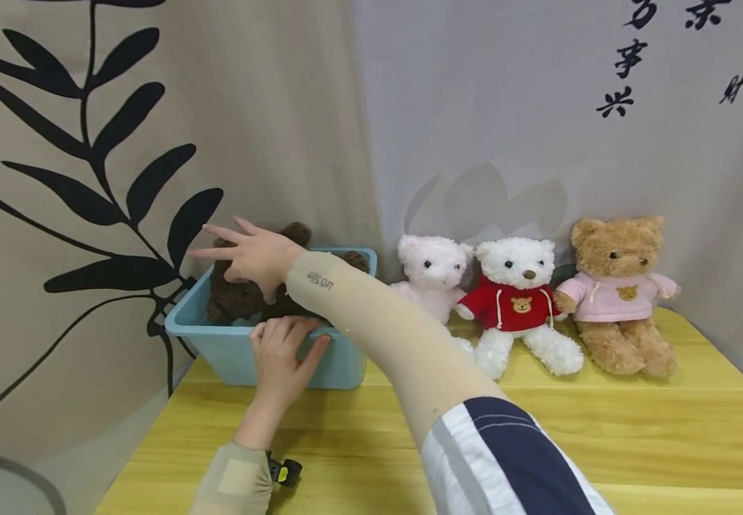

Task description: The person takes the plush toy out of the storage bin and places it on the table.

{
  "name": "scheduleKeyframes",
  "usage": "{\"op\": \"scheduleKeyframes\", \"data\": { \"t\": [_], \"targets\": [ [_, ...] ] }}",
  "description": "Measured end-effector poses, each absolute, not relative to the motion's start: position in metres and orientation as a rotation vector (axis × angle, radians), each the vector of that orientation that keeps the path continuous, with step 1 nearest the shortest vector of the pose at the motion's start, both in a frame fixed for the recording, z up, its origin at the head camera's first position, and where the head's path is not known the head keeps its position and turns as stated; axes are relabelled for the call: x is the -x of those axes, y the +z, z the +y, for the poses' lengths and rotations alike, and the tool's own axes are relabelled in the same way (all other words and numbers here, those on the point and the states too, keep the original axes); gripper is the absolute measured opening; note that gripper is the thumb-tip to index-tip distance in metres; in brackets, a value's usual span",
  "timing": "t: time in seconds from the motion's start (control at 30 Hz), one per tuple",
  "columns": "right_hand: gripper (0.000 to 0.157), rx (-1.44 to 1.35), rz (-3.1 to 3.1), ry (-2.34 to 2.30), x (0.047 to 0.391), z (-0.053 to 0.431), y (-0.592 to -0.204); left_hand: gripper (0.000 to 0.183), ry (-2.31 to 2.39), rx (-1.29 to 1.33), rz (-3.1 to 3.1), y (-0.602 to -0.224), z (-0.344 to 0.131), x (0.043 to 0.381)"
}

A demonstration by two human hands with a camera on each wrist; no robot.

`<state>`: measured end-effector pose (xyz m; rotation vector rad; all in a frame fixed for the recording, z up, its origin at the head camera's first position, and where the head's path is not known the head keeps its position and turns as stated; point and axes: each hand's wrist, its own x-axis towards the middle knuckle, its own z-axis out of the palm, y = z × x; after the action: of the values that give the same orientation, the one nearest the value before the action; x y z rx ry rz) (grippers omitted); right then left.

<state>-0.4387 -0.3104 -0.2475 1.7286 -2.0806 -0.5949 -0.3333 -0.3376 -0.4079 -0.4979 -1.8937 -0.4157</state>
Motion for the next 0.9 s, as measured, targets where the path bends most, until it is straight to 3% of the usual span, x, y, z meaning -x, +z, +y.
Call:
{"op": "scheduleKeyframes", "data": {
  "t": [0.07, 0.13, 0.27, 0.37, 0.6, 0.9],
  "targets": [
    [0.046, -1.755, -2.176, -0.569, 0.435, -0.314, -0.248, 0.037, -0.423, 0.496, -1.893, -0.408, -0.338, 0.333],
    [0.048, -1.761, -2.286, -0.517, 0.431, -0.318, -0.249, 0.037, -0.429, 0.497, -1.893, -0.409, -0.338, 0.333],
    [0.088, -1.727, -2.371, -0.469, 0.427, -0.322, -0.251, 0.035, -0.435, 0.512, -1.889, -0.409, -0.339, 0.333],
    [0.101, -1.695, -2.354, -0.520, 0.428, -0.319, -0.253, 0.033, -0.430, 0.513, -1.894, -0.409, -0.339, 0.333],
    [0.086, -1.772, -2.215, -0.357, 0.441, -0.299, -0.259, 0.037, -0.396, 0.506, -1.890, -0.408, -0.338, 0.336],
    [0.080, -1.751, -2.156, -0.222, 0.450, -0.280, -0.255, 0.035, -0.412, 0.506, -1.892, -0.410, -0.339, 0.335]
  ]
}}
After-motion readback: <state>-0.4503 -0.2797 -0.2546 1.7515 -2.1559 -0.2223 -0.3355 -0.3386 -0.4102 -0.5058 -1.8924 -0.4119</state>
